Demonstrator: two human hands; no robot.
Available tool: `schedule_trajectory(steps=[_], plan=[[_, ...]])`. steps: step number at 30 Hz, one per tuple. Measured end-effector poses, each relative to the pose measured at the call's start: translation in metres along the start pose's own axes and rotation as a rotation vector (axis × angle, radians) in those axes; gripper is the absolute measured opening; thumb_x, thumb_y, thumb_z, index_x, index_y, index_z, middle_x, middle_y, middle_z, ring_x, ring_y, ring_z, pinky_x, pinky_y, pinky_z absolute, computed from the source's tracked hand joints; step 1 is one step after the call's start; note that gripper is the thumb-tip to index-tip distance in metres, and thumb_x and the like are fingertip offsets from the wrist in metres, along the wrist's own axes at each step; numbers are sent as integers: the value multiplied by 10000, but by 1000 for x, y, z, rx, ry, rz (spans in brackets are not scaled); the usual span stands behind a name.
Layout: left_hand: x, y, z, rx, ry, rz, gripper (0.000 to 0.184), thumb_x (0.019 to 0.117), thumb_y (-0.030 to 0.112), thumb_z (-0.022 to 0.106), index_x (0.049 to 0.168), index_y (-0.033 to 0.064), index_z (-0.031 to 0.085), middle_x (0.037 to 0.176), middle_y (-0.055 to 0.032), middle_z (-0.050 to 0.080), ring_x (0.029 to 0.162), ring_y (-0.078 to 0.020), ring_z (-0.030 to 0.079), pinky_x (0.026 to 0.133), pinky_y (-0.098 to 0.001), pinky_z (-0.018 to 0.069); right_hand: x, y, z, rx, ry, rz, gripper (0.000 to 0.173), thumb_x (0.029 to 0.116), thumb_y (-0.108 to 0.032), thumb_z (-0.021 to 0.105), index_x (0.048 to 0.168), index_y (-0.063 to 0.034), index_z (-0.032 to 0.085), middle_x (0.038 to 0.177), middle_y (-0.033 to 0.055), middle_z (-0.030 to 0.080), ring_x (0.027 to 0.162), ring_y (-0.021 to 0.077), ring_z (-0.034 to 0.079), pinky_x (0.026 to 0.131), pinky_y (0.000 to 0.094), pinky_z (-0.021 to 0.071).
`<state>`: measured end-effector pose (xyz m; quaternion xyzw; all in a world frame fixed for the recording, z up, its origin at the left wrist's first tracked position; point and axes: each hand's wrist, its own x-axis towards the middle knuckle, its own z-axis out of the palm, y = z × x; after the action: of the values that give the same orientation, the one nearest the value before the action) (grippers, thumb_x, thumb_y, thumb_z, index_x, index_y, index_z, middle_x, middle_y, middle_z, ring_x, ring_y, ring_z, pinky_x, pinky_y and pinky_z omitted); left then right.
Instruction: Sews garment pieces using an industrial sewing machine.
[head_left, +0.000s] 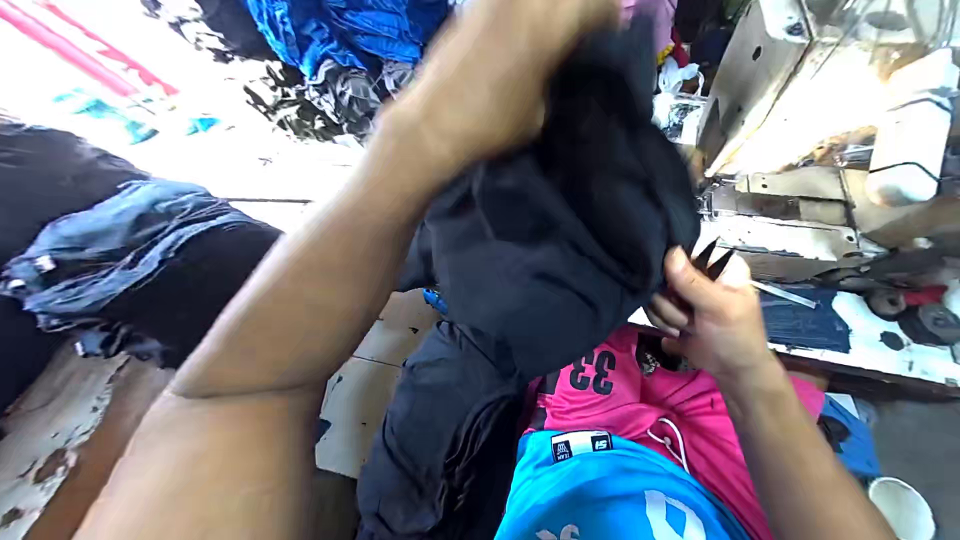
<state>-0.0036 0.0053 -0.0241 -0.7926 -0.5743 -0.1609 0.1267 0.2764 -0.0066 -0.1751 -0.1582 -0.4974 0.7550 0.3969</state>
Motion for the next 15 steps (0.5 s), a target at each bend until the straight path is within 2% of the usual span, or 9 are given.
schedule_trajectory(steps=[1,2,4,5,7,8,10,12,15], plan=[[-6,-3,26,-88,-122,73,490,863,34,718,1335,125,624,1155,-178,637,1036,-374,649,863,-598,543,-10,20,-20,14,105,77,197,1051,-244,582,924,-101,629,542,-8,435,420,73,383,416,241,379],[-12,-5,50,-207,-203,108,534,832,59,773,1339,137,628,1089,-145,650,972,-329,649,840,-560,553,-18,35,-34,22,202,154,217,1059,-244,560,914,-93,617,533,-7,437,414,69,380,410,238,374],[-24,-2,83,-441,-301,145,447,825,166,824,1247,174,676,943,-17,690,811,-153,655,748,-385,574,-26,50,-50,-8,346,274,259,1077,-242,514,885,-81,580,521,-6,442,393,63,366,387,231,358],[-27,1,92,-536,-332,153,374,850,213,820,1201,184,693,949,29,711,806,-88,662,748,-313,580,-27,53,-54,-89,381,276,257,1076,-235,519,885,-73,577,536,-1,457,396,62,364,385,229,352],[-26,8,98,-631,-350,161,256,913,258,774,1149,183,709,972,75,729,832,-23,673,774,-245,589,-26,57,-58,-505,417,134,215,1032,-235,613,894,-71,639,624,6,545,468,76,445,450,253,406],[-24,12,97,-640,-343,164,223,930,257,756,1135,175,719,976,75,737,845,-15,682,789,-241,594,-26,57,-58,-798,441,24,161,989,-254,668,937,-102,674,732,2,623,596,99,565,567,312,503],[-19,18,93,-617,-308,176,190,951,261,726,1118,172,739,977,76,745,851,-5,683,795,-237,589,-22,58,-53,-1203,469,-239,314,936,-276,742,1167,-80,662,1005,67,683,835,203,671,702,444,579],[-13,24,87,-576,-265,184,175,965,273,705,1102,176,753,964,82,747,830,10,678,768,-222,582,-13,55,-43,-1385,477,-401,489,923,-332,766,1305,-56,636,1178,131,679,931,270,706,697,473,600],[-9,35,80,-523,-214,186,151,974,282,689,1044,176,770,932,87,752,835,24,680,767,-213,572,1,52,-31,-1434,421,-462,482,937,-379,748,1307,-80,671,1183,118,698,897,257,722,654,449,600]])
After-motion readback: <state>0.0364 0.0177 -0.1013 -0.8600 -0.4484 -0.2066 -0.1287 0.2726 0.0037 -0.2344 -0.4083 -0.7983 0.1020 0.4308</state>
